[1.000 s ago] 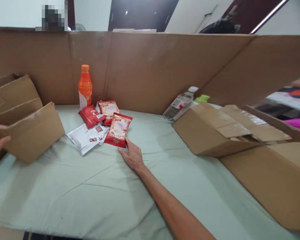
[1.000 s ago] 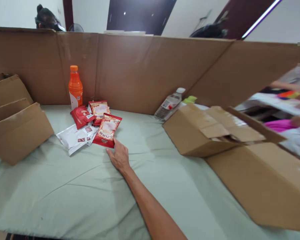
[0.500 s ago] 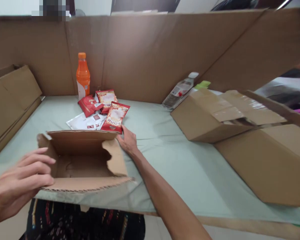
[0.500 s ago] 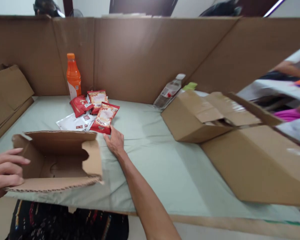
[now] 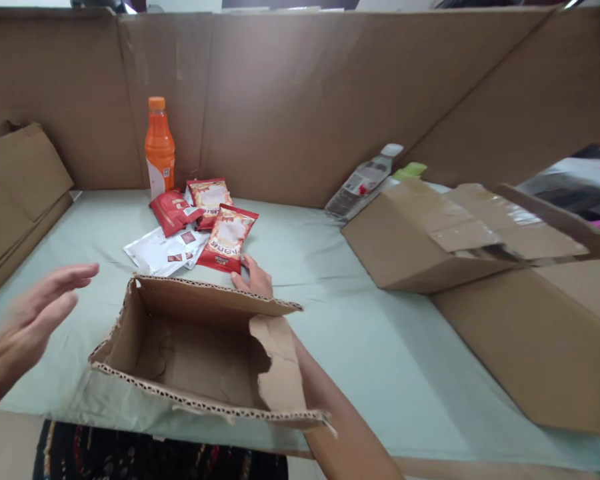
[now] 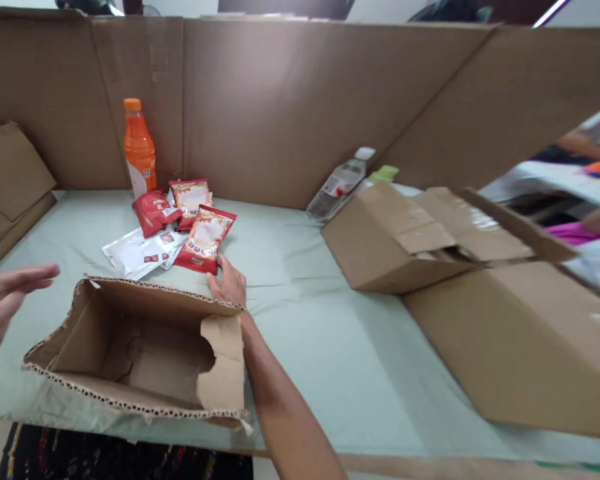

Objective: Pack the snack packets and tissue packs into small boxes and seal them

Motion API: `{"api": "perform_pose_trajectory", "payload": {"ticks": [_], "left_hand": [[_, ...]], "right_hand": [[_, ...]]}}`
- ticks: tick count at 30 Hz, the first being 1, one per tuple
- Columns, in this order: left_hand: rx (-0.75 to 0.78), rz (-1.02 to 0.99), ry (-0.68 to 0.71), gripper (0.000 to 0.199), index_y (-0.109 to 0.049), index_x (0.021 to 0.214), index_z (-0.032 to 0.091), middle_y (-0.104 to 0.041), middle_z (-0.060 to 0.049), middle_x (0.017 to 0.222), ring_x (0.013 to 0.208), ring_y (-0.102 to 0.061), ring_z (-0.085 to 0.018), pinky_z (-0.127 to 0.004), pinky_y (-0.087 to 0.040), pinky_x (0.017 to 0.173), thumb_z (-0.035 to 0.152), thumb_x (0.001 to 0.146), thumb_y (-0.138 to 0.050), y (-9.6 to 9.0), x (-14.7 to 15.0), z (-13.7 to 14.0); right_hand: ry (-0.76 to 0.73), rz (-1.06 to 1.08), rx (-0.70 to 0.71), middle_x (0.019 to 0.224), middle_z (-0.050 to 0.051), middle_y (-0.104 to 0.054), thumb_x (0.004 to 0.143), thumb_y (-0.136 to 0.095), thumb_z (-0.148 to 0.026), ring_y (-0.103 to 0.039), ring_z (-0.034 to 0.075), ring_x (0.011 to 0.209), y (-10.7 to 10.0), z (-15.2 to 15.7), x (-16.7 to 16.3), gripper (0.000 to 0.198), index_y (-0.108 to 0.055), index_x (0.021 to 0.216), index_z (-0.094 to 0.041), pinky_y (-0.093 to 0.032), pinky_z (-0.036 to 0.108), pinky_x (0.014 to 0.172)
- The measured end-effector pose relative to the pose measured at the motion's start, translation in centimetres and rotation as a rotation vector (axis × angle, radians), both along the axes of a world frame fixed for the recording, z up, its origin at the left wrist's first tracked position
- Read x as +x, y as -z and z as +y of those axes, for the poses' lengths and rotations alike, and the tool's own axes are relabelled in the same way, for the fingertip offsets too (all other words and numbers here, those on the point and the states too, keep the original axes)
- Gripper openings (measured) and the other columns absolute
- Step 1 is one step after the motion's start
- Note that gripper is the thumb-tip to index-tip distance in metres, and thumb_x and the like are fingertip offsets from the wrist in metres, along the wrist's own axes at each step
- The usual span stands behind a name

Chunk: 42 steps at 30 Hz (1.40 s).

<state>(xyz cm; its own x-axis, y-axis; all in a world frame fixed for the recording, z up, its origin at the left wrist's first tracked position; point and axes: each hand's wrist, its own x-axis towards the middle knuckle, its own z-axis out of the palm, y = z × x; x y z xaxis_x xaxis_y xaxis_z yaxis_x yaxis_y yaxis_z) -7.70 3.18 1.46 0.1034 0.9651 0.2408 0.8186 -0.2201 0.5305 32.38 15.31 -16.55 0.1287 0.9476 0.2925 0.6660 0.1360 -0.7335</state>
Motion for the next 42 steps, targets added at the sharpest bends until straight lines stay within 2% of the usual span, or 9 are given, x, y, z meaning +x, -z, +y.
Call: {"api": "perform_pose_trajectory", "payload": {"ticks": [4, 8, 11, 15, 20, 26, 34, 38, 42], "left_hand": [[-0.187, 0.065, 0.025, 0.061, -0.064, 0.137, 0.021, -0.067, -0.013, 0.143, 0.125, -0.067, -0.035, -0.050, -0.059, 0.102, 0.061, 0.092, -0.050, 3.3, 2.8, 7.5], [-0.180, 0.193, 0.056, 0.089, -0.057, 0.149, 0.019, -0.043, -0.021, 0.165, 0.153, -0.039, -0.047, -0.060, -0.040, 0.120, 0.059, 0.072, -0.077, 7.5, 5.4, 13.4], [-0.173, 0.276, 0.104, 0.105, -0.052, 0.154, 0.022, -0.033, -0.022, 0.171, 0.156, -0.030, -0.051, -0.064, -0.032, 0.123, 0.057, 0.061, -0.087, 9.7, 6.7, 15.3], [-0.136, 0.341, 0.147, 0.087, -0.059, 0.147, 0.024, -0.041, -0.019, 0.167, 0.157, -0.030, -0.049, -0.064, -0.029, 0.124, 0.048, 0.067, -0.082, 11.5, 7.1, 15.0], [-0.024, 0.342, 0.056, 0.065, -0.061, 0.146, 0.021, -0.041, -0.015, 0.168, 0.158, -0.026, -0.047, -0.066, -0.026, 0.125, 0.037, 0.084, -0.058, 12.8, 5.9, 14.4], [0.062, 0.325, -0.024, 0.059, -0.066, 0.141, 0.022, -0.054, -0.012, 0.159, 0.155, -0.037, -0.039, -0.061, -0.029, 0.126, 0.018, 0.084, -0.050, 13.4, 5.4, 14.8], [0.115, 0.316, -0.039, 0.059, -0.069, 0.135, 0.022, -0.059, -0.014, 0.154, 0.151, -0.042, -0.040, -0.062, -0.036, 0.122, 0.011, 0.080, -0.051, 13.5, 5.8, 14.9], [0.134, 0.343, -0.032, 0.054, -0.070, 0.133, 0.020, -0.059, -0.016, 0.153, 0.150, -0.045, -0.040, -0.059, -0.039, 0.120, 0.012, 0.082, -0.051, 13.4, 5.9, 14.8], [0.154, 0.381, -0.030, 0.050, -0.070, 0.132, 0.015, -0.058, -0.019, 0.153, 0.149, -0.045, -0.040, -0.056, -0.040, 0.118, 0.013, 0.086, -0.051, 13.3, 6.0, 14.8]], "right_hand": [[0.004, 0.010, 0.005, 0.135, 0.012, -0.073, 0.087, -0.056, -0.041, -0.066, 0.034, 0.127, 0.1, -0.2, 0.0, 0.060, -0.057, 0.144, -0.022, -0.047, 0.055, 0.113], [0.002, 0.017, 0.019, 0.135, 0.013, -0.073, 0.087, -0.055, -0.041, -0.067, 0.033, 0.126, 0.1, -0.5, 0.0, 0.059, -0.059, 0.143, -0.021, -0.048, 0.054, 0.113], [0.005, 0.025, 0.030, 0.134, 0.014, -0.073, 0.087, -0.055, -0.042, -0.068, 0.033, 0.124, 0.2, -0.6, 0.0, 0.058, -0.060, 0.141, -0.019, -0.048, 0.055, 0.112], [0.016, 0.043, 0.028, 0.135, 0.014, -0.073, 0.088, -0.054, -0.044, -0.067, 0.034, 0.125, 0.5, -0.6, 0.2, 0.057, -0.061, 0.140, -0.019, -0.049, 0.056, 0.111], [0.019, 0.074, 0.009, 0.138, 0.014, -0.071, 0.089, -0.056, -0.044, -0.065, 0.033, 0.129, 0.9, -0.7, 0.6, 0.058, -0.060, 0.142, -0.020, -0.045, 0.055, 0.115], [0.024, 0.130, -0.002, 0.139, 0.017, -0.070, 0.088, -0.057, -0.046, -0.064, 0.034, 0.130, 1.1, -0.5, 0.8, 0.060, -0.059, 0.141, -0.018, -0.043, 0.058, 0.117], [0.013, 0.255, -0.044, 0.137, 0.017, -0.071, 0.084, -0.063, -0.051, -0.065, 0.032, 0.130, 1.1, 0.2, 0.7, 0.066, -0.060, 0.139, -0.016, -0.045, 0.054, 0.118], [0.032, 0.360, -0.108, 0.138, 0.017, -0.071, 0.085, -0.067, -0.050, -0.066, 0.032, 0.129, -0.1, 2.1, 2.0, 0.061, -0.062, 0.137, -0.019, -0.054, 0.052, 0.107], [0.118, 0.448, -0.169, 0.132, 0.018, -0.071, 0.090, -0.072, -0.047, -0.069, 0.033, 0.120, -1.6, 6.2, 2.1, 0.054, -0.064, 0.134, -0.016, -0.060, 0.048, 0.096]]}}
